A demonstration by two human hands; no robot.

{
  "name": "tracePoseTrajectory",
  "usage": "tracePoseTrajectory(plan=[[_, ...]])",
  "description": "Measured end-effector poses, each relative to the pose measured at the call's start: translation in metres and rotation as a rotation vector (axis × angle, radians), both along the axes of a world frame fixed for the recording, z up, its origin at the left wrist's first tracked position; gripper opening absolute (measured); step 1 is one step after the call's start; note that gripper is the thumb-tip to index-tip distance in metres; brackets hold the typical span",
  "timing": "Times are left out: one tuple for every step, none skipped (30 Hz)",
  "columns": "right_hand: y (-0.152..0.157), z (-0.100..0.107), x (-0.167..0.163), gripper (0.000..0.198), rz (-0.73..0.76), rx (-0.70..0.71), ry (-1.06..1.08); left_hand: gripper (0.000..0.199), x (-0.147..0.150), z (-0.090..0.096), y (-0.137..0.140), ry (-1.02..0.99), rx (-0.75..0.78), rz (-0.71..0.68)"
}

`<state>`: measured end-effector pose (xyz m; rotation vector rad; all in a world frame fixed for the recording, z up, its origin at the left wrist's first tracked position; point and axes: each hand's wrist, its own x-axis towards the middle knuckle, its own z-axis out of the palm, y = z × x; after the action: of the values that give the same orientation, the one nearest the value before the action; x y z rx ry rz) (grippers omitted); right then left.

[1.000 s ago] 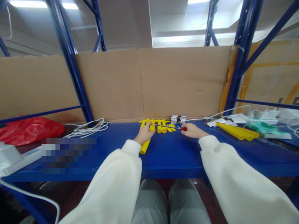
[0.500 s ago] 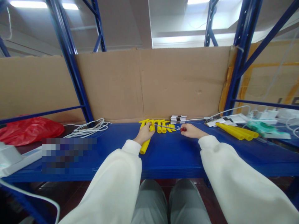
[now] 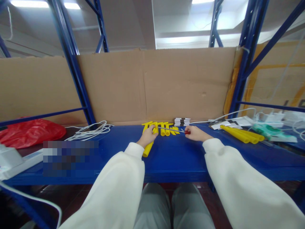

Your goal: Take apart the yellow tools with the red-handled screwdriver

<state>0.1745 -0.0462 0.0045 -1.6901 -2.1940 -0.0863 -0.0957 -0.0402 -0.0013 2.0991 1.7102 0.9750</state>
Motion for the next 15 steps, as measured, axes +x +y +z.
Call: tracePoseTrajectory(plan=[[-0.001,0.001,-0.001,0.011,-0.003,-0.012,-0.005,0.048,0.000,0.000,0.000,-0.018,-0.018,-0.002],[-0.002,0.002,-0.002,0.011,-0.014,-0.024,-0.014,0.047,0.001,0.000,-0.001,-0.036,-0.036,-0.001],[-0.003,0.003,-0.002,0.010,-0.031,-0.031,-0.025,0.047,0.001,0.000,-0.001,-0.052,-0.054,-0.001],[-0.004,0.004,-0.003,0.009,-0.049,-0.031,-0.034,0.047,0.001,0.000,-0.002,-0.067,-0.069,-0.003],[-0.005,0.005,-0.003,0.008,-0.066,-0.025,-0.037,0.047,0.002,0.001,-0.002,-0.081,-0.080,-0.008],[-0.005,0.005,-0.003,0.007,-0.077,-0.016,-0.037,0.047,0.002,0.001,-0.003,-0.093,-0.086,-0.014],[-0.005,0.005,-0.003,0.006,-0.082,-0.008,-0.034,0.047,0.002,0.001,-0.004,-0.105,-0.090,-0.020],[-0.005,0.005,-0.002,0.007,-0.082,-0.002,-0.030,0.048,0.003,0.002,-0.005,-0.118,-0.095,-0.025],[-0.004,0.004,-0.001,0.008,-0.077,0.001,-0.026,0.048,0.003,0.003,-0.006,-0.132,-0.103,-0.029],[-0.004,0.003,-0.001,0.009,-0.071,0.003,-0.020,0.048,0.003,0.003,-0.007,-0.145,-0.114,-0.033],[-0.003,0.002,0.000,0.010,-0.064,0.003,-0.014,0.049,0.004,0.004,-0.008,-0.158,-0.128,-0.035],[-0.002,0.001,0.000,0.010,-0.054,0.001,-0.004,0.049,0.004,0.005,-0.009,-0.170,-0.140,-0.036],[-0.002,0.001,0.001,0.009,-0.043,-0.003,0.008,0.049,0.004,0.005,-0.010,-0.178,-0.151,-0.036],[-0.001,0.001,0.001,0.008,-0.034,-0.008,0.018,0.049,0.004,0.006,-0.010,-0.183,-0.157,-0.036],[-0.001,0.001,0.001,0.007,-0.028,-0.013,0.026,0.049,0.004,0.006,-0.011,-0.184,-0.159,-0.036]])
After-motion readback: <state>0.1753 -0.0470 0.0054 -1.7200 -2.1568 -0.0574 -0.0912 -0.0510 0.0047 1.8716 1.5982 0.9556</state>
